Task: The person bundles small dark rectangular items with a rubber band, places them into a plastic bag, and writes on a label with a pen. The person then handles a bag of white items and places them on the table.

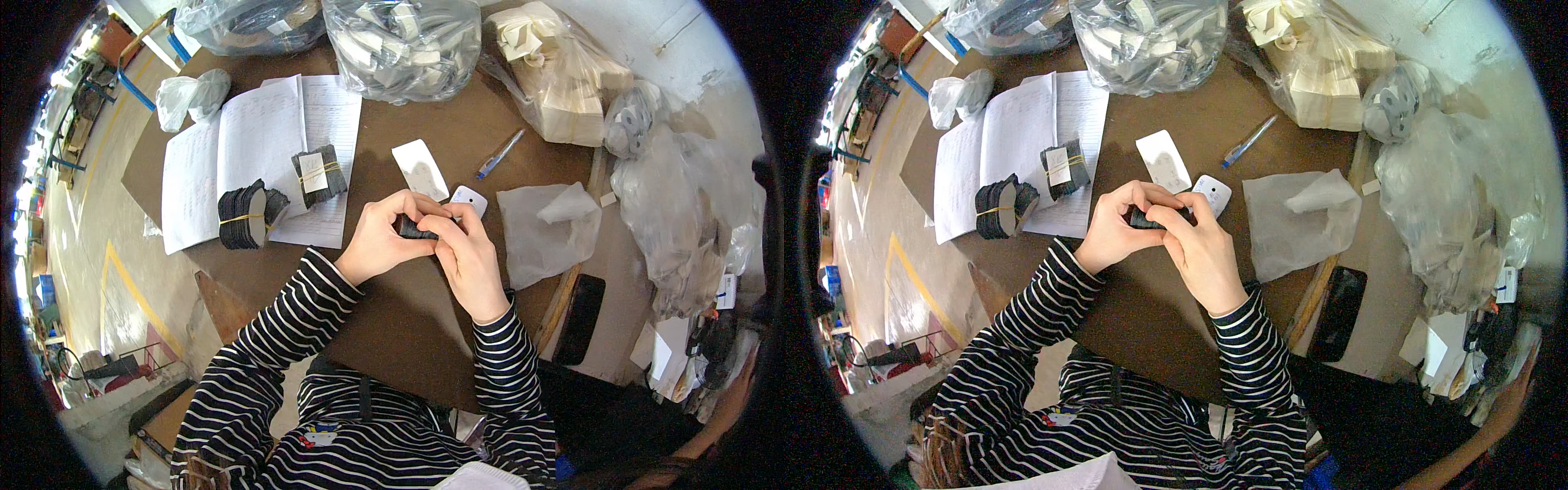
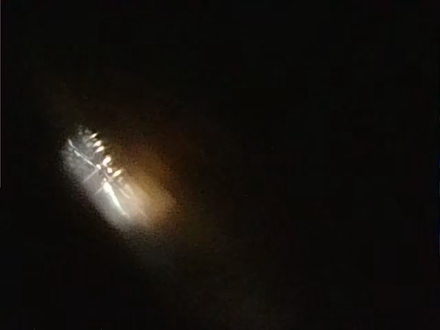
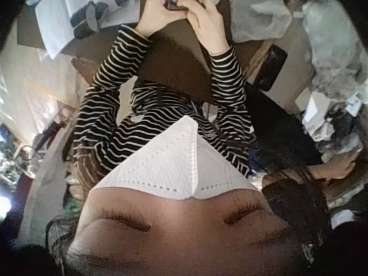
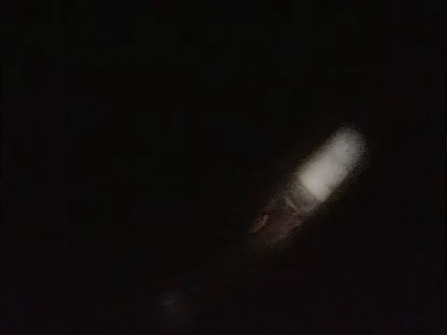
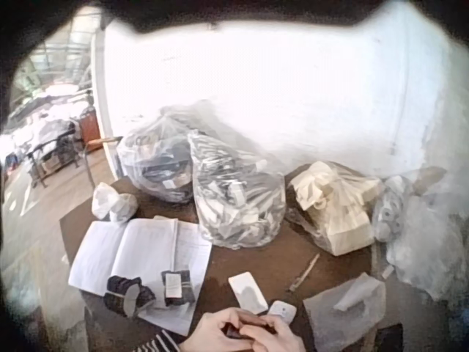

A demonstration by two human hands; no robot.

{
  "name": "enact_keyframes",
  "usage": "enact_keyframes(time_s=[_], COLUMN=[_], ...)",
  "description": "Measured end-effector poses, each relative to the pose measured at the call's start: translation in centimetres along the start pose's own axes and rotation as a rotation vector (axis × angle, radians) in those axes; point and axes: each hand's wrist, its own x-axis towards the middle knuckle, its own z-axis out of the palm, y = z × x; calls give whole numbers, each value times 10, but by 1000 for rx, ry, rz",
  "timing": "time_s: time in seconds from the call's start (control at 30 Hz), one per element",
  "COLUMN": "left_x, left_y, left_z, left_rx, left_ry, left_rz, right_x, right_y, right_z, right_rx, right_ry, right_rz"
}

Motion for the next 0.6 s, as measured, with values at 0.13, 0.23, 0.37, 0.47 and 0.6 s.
enact_keyframes(time_s=[0.13, 0.23, 0.37, 0.47, 0.6], left_x=[1, 0, 1, -1, -2], left_y=[3, 3, 3, 0, 0], left_z=[2, 1, 2, 3, 3], left_rx=[-3, -15, -32, -75, -82], left_ry=[-1, 10, 14, 22, 24], left_rz=[-1, 5, 6, -25, -40], right_x=[0, 1, 0, 1, 1], right_y=[0, 0, -1, -2, -2], right_z=[-1, 1, 0, 0, 0], right_rx=[-33, -32, -12, -13, -22], right_ry=[12, 9, 9, 8, 4], right_rz=[-17, -23, -7, -7, -1])
